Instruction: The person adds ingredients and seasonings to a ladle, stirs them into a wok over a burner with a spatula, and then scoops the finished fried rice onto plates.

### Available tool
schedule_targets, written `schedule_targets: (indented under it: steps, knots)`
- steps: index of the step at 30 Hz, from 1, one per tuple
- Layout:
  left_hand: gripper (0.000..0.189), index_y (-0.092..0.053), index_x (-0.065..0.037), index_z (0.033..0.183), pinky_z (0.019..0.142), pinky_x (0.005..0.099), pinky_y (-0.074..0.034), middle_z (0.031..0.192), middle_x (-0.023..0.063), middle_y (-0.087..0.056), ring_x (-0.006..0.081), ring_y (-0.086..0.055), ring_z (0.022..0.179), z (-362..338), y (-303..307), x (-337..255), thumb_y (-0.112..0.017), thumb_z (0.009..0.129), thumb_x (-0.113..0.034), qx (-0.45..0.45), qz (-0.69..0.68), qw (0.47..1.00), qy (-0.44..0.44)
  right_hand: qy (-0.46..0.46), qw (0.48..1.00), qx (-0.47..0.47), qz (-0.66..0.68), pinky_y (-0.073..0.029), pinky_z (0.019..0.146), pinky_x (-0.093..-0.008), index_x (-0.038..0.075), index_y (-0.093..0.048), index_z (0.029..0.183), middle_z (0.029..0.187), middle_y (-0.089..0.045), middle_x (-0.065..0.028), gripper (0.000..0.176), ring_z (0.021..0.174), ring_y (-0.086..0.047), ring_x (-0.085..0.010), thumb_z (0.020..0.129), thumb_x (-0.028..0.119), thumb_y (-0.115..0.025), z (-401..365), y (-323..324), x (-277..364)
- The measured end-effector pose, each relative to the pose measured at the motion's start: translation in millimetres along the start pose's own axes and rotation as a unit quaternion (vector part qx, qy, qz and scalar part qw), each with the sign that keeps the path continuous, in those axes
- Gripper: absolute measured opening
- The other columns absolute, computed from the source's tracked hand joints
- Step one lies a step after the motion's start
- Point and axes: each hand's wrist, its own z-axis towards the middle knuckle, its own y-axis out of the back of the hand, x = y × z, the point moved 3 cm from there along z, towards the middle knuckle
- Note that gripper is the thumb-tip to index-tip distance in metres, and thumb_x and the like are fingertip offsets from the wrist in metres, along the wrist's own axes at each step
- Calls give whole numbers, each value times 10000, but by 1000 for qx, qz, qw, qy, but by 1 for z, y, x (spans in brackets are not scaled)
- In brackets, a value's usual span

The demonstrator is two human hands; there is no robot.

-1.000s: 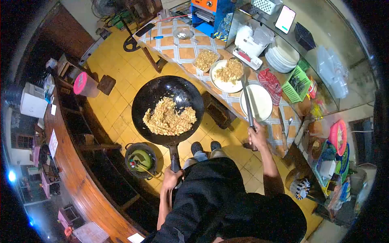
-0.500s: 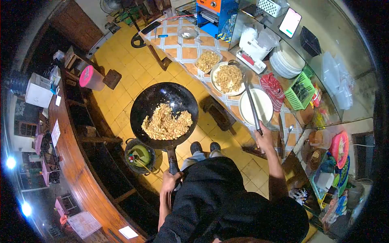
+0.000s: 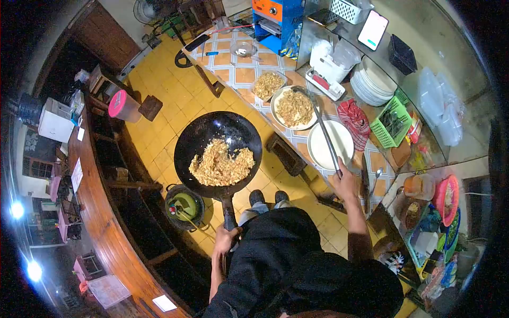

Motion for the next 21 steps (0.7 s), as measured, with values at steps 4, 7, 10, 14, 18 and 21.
schedule_targets:
  steps: [4, 7, 10, 14, 18, 21]
  knots:
    - [135, -511, -3, 729, 456, 263, -372, 572, 53, -547, 132, -495, 474, -5, -11, 2, -617, 705, -84, -15, 0, 1000, -5, -17, 999, 37, -26, -461, 699, -406, 152, -297, 1352, 893, -586, -250, 625, 774, -586, -375, 783, 146, -554, -6, -2, 1]
    - [129, -508, -1, 726, 459, 262, -375, 567, 55, -544, 134, -497, 475, -9, -22, 10, -607, 704, -81, -26, -28, 999, 5, -8, 997, 54, -57, -456, 665, -410, 164, -290, 1357, 849, -583, -241, 651, 740, -583, -371, 768, 104, -561, 2, 11, -1]
    - [119, -506, 2, 726, 458, 263, -381, 565, 61, -542, 139, -502, 473, -17, -36, 7, -594, 710, -77, -27, -44, 999, 6, -5, 996, 44, -80, -453, 662, -415, 155, -325, 1342, 823, -575, -246, 660, 734, -578, -376, 739, 29, -562, 7, 19, 12]
    - [105, -503, 5, 730, 456, 271, -399, 567, 68, -543, 149, -518, 474, -22, -49, 23, -578, 724, -67, -30, -101, 994, 33, 89, 991, 3, -97, -461, 688, -432, 202, -375, 1314, 808, -592, -240, 597, 734, -584, -391, 758, 75, -552, 25, 16, -10]
    - [223, -502, 12, 873, 493, 277, -415, 624, 52, -541, 134, -511, 519, -30, -62, 34, -625, 706, -69, -94, -120, 988, 16, 86, 985, 73, -130, -452, 718, -437, 131, -343, 1334, 929, -581, -223, 608, 828, -581, -346, 769, 17, -538, 38, 27, -9]
    - [358, -519, 3, 996, 601, 280, -445, 735, 66, -581, 145, -546, 620, -38, -66, 4, -672, 691, -105, -96, -83, 990, 68, 196, 980, -1, -28, -447, 789, -393, 128, -348, 1332, 1084, -556, -227, 603, 901, -587, -316, 772, 19, -544, 30, 22, -6]
